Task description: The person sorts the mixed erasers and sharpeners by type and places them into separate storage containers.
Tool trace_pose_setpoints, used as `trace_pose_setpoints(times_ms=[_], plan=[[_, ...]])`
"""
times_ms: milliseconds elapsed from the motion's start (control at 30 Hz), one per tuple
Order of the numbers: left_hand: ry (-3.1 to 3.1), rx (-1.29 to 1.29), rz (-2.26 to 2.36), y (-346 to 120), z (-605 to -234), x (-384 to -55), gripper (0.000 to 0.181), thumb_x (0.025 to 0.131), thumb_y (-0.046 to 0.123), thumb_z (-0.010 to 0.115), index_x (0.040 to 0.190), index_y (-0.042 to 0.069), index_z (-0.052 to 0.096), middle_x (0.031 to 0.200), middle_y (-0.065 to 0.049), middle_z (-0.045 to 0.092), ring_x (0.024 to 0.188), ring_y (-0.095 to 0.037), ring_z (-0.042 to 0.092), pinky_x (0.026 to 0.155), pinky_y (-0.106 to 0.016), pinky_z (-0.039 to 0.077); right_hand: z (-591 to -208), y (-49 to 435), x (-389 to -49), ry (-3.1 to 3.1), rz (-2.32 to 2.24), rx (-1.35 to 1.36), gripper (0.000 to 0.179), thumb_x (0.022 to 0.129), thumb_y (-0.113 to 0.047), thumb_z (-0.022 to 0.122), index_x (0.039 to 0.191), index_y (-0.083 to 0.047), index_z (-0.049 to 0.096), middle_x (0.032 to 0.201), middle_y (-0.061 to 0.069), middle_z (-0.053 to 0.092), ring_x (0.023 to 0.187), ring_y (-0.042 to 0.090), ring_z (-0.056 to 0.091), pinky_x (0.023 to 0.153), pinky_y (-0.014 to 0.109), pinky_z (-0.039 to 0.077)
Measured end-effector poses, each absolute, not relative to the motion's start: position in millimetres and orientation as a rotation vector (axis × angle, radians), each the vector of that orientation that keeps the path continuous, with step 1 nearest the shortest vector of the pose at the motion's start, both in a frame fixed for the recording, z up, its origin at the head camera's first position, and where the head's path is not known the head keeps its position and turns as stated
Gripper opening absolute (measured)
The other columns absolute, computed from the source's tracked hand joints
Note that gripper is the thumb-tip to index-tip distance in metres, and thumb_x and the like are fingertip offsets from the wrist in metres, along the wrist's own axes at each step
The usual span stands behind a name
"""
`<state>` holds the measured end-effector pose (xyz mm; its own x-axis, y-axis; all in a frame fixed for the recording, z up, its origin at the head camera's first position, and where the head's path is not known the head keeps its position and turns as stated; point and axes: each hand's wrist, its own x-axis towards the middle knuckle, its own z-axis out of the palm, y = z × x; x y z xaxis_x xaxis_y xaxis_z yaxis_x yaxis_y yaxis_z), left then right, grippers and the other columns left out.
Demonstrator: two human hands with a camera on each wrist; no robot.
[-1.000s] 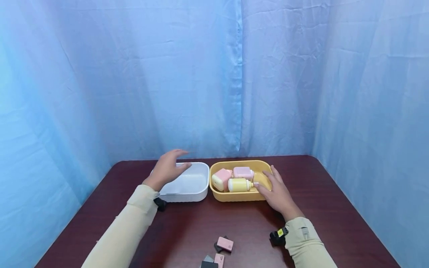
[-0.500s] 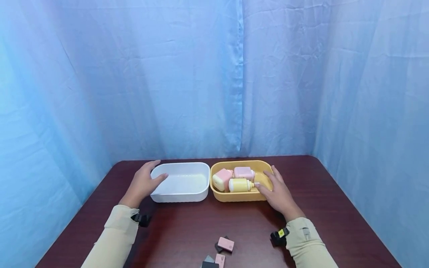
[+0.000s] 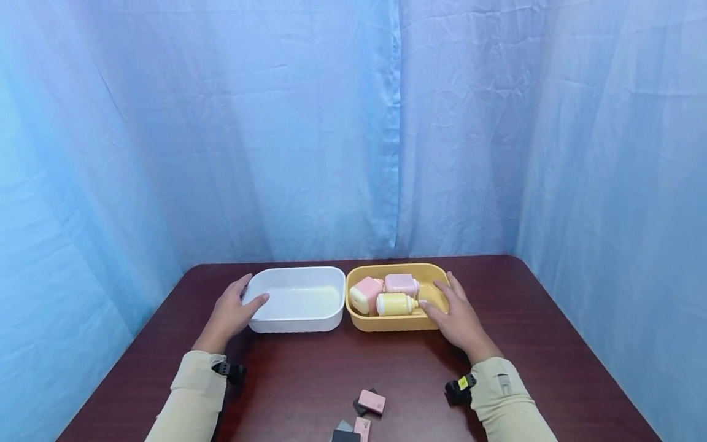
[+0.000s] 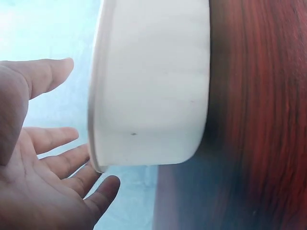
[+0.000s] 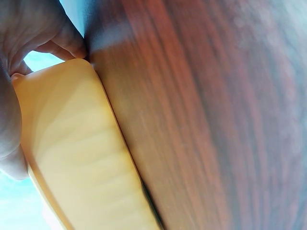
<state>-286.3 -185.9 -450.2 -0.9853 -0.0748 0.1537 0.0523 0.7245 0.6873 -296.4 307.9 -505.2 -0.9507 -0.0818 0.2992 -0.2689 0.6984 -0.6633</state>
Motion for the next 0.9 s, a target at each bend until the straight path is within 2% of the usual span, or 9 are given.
trace_pose_setpoints(times_ms=[500,800,900], plan=[[-2.879,0.028,-1.161,-194,-475,-293,0.106,0.096,0.050,0.069,0.166,0.002,0.006,0.171,-0.025,0.011,0.157,-0.045,0.016,0.123,-0.064,0.021,-505,308,-297,-2.665,1.103,0.261,0.074,0.099,-0.045,0.068,0.153,-0.001,0.045,0.172,0.022,0.012,0.153,0.051,0.021,0.117,0.071,0.026],[-2.882,0.024,-1.202,-197,-478,-289,0.108,0.094,0.054,0.069,0.167,0.006,0.005,0.173,-0.022,0.007,0.158,-0.044,0.014,0.123,-0.065,0.019,-506,309,-298,-2.662,1.094,0.267,0.073,0.099,-0.043,0.069,0.154,-0.002,0.045,0.172,0.022,0.013,0.153,0.051,0.022,0.117,0.071,0.027],[-2.868,-0.001,-1.236,-198,-482,-291,0.107,0.095,0.054,0.068,0.167,0.010,0.003,0.174,-0.018,0.001,0.159,-0.043,0.010,0.124,-0.065,0.017,-505,310,-298,-2.664,1.085,0.270,0.073,0.099,-0.045,0.068,0.154,-0.003,0.045,0.172,0.021,0.013,0.153,0.051,0.022,0.116,0.071,0.027]])
